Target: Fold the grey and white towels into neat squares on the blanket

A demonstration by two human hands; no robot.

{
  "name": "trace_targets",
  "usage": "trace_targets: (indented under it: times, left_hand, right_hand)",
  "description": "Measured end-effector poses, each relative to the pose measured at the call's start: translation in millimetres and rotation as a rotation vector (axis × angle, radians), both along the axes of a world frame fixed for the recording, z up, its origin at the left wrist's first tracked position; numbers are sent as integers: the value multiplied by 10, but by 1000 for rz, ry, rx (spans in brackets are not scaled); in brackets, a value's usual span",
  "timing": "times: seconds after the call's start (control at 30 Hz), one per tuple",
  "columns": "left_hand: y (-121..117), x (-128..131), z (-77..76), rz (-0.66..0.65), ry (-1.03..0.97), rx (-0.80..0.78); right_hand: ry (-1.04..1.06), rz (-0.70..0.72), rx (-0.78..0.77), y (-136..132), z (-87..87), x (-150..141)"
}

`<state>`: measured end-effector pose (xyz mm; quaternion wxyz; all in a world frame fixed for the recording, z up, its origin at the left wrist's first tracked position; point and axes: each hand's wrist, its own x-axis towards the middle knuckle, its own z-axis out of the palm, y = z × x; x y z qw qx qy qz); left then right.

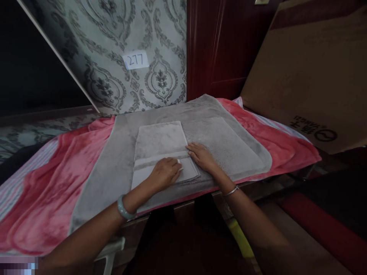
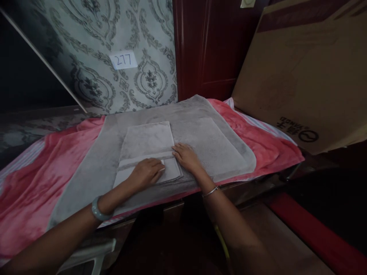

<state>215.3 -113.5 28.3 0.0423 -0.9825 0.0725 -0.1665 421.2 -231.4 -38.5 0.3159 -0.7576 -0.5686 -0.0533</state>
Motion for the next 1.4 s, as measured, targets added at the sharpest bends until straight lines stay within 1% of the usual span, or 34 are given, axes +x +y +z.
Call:
trace_targets:
  times: [0.1,0.17,0.2,0.27,0.33,0.37,0.43,0.5,0.6,0.67,0.7,0.73,0.77,0.87,0.9,0.97,1.0,1.07,1.13,1.23,1.4]
  left_hand:
    - [-203,-194,21,-103,-44,49]
    - [-279,-281,96,-186,-67,17]
    - [-286,-293,148,-202,-85,-26]
    - [-233,-241,253,-159,-120,-144]
    - [-110,-101,314,-49,-121,-246]
    - [-37,-12,315,10,-103,-275]
    - [97,164,248,111,-35,-284]
    - [190,301,103,177,66,-251]
    - [264,395,-166,199,189,-188]
    - [301,402,-305,193,184,-164]
    - [319,399,-350,189,171,-157]
    - [335,394,-380,184,159,-152]
    - [349,391,-396,181,151,-149]
    - [371,392,-401,187,147,-146]
    - [372,395,-398,189,144,-147]
    - [368,400,-393,185,135,-151]
    - [364,401,-390,180,130,-152]
    - [354,398,-379,170,122,-154]
    - [342,392,-360,173,131,-158]
    - [328,383,-326,184,159,-164]
    - [332,373,-326,176,150,-167]
  right_hand:
    - [7,2,-14,-2,5,-5]
    - [9,4,-25,-3,10,-7]
    - [9,4,-30,-4,12,-7]
    - [10,-3,-36,-6,20,-6]
    - [12,-9,-43,-7,33,-7]
    - [11,-11,-48,-7,41,-12]
    - [5,-11,-59,-1,59,-29]
    - [4,-3,-58,18,73,-46]
    - [42,33,-10,46,93,-11]
    - [89,39,59,15,130,94]
    - [109,16,94,-33,161,173]
    - [124,-39,120,-106,200,270]
    - [140,-131,128,-206,244,379]
    - [206,-504,69,-627,369,729]
    - [228,-595,48,-785,399,835]
    - [274,-717,5,-1077,434,1009]
    - [297,-753,-16,-1197,442,1076]
    - [351,-793,-60,-1364,451,1180]
    - [401,-791,-90,-1433,464,1261]
    - [486,-768,-101,-1410,502,1367]
    - [631,-700,-54,-1269,561,1465]
